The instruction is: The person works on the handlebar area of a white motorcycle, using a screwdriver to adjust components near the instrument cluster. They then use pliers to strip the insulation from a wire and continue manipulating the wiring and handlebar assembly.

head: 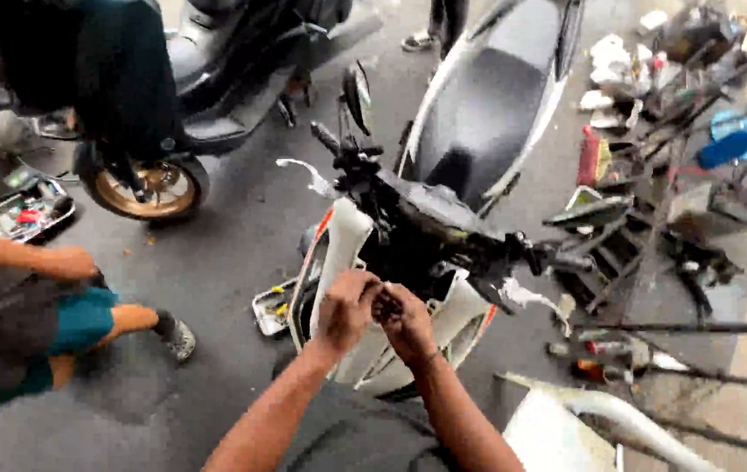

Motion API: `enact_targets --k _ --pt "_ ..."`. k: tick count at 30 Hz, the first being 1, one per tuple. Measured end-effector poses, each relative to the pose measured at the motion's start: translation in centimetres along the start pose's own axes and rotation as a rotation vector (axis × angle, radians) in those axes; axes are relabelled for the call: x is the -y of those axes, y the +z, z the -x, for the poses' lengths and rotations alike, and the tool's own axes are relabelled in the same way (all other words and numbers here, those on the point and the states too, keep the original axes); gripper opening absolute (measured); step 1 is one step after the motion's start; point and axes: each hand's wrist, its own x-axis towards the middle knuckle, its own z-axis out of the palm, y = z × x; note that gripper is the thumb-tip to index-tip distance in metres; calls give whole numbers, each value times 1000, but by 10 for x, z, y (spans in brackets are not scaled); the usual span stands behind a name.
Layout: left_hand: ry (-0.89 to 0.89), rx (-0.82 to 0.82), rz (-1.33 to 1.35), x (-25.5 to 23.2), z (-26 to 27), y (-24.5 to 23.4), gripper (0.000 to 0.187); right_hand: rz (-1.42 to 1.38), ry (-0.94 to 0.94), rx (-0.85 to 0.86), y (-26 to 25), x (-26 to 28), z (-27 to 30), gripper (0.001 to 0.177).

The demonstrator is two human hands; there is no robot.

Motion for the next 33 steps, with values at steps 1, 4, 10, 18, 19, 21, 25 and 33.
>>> enact_targets --k 1,4,10,18,19,21,25,33 --pt "-3 16 5 21 5 4 6 -10 0 -13 4 5 3 17" --pt "-44 156 -131 79 10 13 6 451 -243 -186 9 19 -4 22" --pt "525 321 -479 98 -37 23 12 893 -579 -173 25 42 -49 29" --pt "712 344 -742 104 -77 44 17 1029 -563 -86 54 66 -54 38" --pt "714 345 -742 104 -75 41 17 1027 -564 -87 55 69 -53 38" --pt "705 348 -753 105 -75 38 16 1012 -451 5 57 78 -55 42" --pt "693 352 -752 136 -70 46 14 935 -344 71 47 74 -76 37" --pt "663 227 -640 154 -71 68 13 907 -348 67 44 65 -86 31"
